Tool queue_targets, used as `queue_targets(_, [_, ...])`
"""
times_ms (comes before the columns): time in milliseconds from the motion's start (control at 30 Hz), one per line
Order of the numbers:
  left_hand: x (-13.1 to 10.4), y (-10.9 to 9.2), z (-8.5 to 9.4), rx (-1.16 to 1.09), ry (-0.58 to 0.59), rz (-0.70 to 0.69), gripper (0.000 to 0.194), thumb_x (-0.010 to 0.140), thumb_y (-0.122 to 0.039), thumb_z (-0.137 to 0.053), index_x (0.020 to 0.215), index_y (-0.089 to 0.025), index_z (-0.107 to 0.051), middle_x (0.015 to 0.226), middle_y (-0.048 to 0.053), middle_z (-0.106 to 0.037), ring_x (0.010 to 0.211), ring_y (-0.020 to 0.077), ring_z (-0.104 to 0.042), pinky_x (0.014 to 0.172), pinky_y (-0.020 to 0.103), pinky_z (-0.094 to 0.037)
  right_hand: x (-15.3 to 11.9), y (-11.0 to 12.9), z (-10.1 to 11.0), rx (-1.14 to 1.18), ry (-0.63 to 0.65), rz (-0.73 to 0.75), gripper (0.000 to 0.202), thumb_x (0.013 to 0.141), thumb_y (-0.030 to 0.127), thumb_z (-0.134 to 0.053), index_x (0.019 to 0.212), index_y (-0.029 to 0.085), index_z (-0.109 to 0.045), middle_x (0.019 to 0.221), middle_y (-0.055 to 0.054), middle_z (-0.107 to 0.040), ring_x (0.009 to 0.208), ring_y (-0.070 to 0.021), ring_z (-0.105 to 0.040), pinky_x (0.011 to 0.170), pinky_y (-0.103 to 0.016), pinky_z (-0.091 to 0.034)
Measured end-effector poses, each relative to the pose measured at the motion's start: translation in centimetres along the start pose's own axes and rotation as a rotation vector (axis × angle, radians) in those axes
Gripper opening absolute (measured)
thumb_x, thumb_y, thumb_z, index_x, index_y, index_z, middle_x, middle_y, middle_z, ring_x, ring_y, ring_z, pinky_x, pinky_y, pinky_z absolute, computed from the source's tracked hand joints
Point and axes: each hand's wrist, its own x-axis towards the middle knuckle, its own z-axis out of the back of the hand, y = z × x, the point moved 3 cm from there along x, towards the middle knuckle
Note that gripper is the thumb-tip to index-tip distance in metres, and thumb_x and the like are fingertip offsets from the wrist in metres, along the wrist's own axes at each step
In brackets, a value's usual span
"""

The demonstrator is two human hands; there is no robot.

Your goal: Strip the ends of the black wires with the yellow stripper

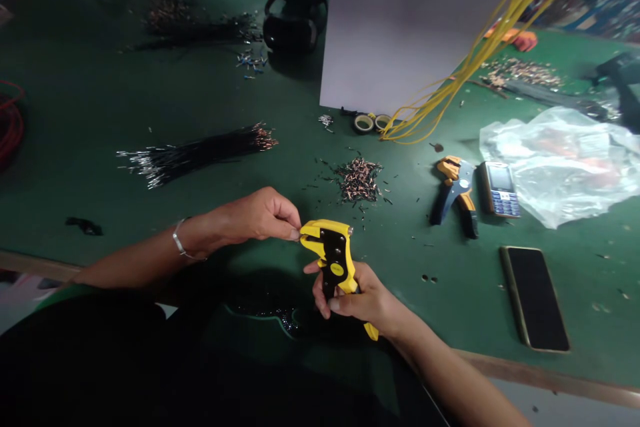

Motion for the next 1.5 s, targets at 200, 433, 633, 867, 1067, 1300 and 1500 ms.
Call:
queue_targets(200, [0.0, 0.0, 0.1, 0.001, -0.005, -0.001, 0.013, 0.064, -0.025, -0.067, 0.069, -0.013, -0.069, 0.052, -0.005, -0.048, 0.044, 0.0048, -0.031, 0.041, 0.022, -0.018, 0.1, 0.1, -0.2, 0.040, 0.000, 0.011, 0.046, 0.077, 0.028, -0.074, 0.118, 0.012, -0.061, 0.075, -0.004, -0.063, 0.061, -0.0151, -0.057, 0.064, -0.034, -0.045])
queue_targets(433, [0.0, -0.2, 0.2, 0.000, -0.020, -0.009, 0.013, 0.063, -0.023, -0.066, 0.069, -0.012, -0.070, 0.052, -0.004, -0.050, 0.044, 0.0046, -0.032, 0.042, 0.021, -0.018, 0.4, -0.1, -0.2, 0.055, 0.008, 0.020, 0.042, 0.076, 0.026, -0.075, 0.114, 0.012, -0.063, 0.074, -0.003, -0.063, 0.058, -0.0135, -0.056, 0.062, -0.033, -0.046])
queue_targets(633, [0.0, -0.2, 0.3, -0.007, -0.016, -0.004, 0.014, 0.062, -0.023, -0.066, 0.070, -0.012, -0.070, 0.053, -0.004, -0.052, 0.044, 0.0047, -0.033, 0.042, 0.021, -0.020, 0.5, 0.1, -0.4, 0.065, 0.002, 0.021, 0.036, 0.076, 0.025, -0.076, 0.107, 0.012, -0.065, 0.072, -0.002, -0.062, 0.055, -0.0117, -0.055, 0.062, -0.033, -0.048])
queue_targets(867, [-0.1, -0.2, 0.4, 0.014, -0.018, -0.011, 0.014, 0.063, -0.024, -0.066, 0.070, -0.013, -0.071, 0.054, -0.004, -0.052, 0.045, 0.0051, -0.033, 0.042, 0.021, -0.020, 0.4, -0.1, -0.2, 0.052, -0.033, 0.014, 0.028, 0.077, 0.024, -0.075, 0.100, 0.012, -0.066, 0.069, -0.001, -0.062, 0.052, -0.0108, -0.054, 0.060, -0.031, -0.047])
queue_targets(1067, [-0.1, -0.3, 0.5, -0.001, -0.026, -0.042, 0.011, 0.062, -0.020, -0.065, 0.068, -0.014, -0.071, 0.054, -0.003, -0.055, 0.046, 0.0056, -0.037, 0.043, 0.021, -0.023, 0.6, -0.1, -0.1, -0.004, -0.034, -0.012, 0.024, 0.078, 0.025, -0.074, 0.095, 0.012, -0.065, 0.061, 0.000, -0.061, 0.051, -0.0115, -0.054, 0.058, -0.030, -0.045])
queue_targets(1300, [0.0, -0.5, 0.7, 0.010, -0.051, -0.109, 0.009, 0.064, -0.019, -0.063, 0.067, -0.014, -0.071, 0.050, -0.004, -0.051, 0.046, 0.0057, -0.035, 0.044, 0.021, -0.024, 0.7, 0.2, 0.0, -0.019, -0.051, 0.008, 0.019, 0.079, 0.023, -0.072, 0.092, 0.013, -0.064, 0.057, 0.002, -0.057, 0.049, -0.0112, -0.052, 0.061, -0.035, -0.051])
queue_targets(1500, [0.1, -0.4, 1.2, 0.048, -0.107, -0.126, 0.013, 0.068, -0.018, -0.061, 0.070, -0.014, -0.072, 0.046, -0.006, -0.044, 0.043, 0.0054, -0.032, 0.042, 0.021, -0.022, 1.6, 0.2, 0.2, 0.008, -0.093, 0.011, 0.018, 0.077, 0.022, -0.071, 0.088, 0.014, -0.060, 0.055, 0.004, -0.053, 0.046, -0.0108, -0.049, 0.048, -0.028, -0.046])
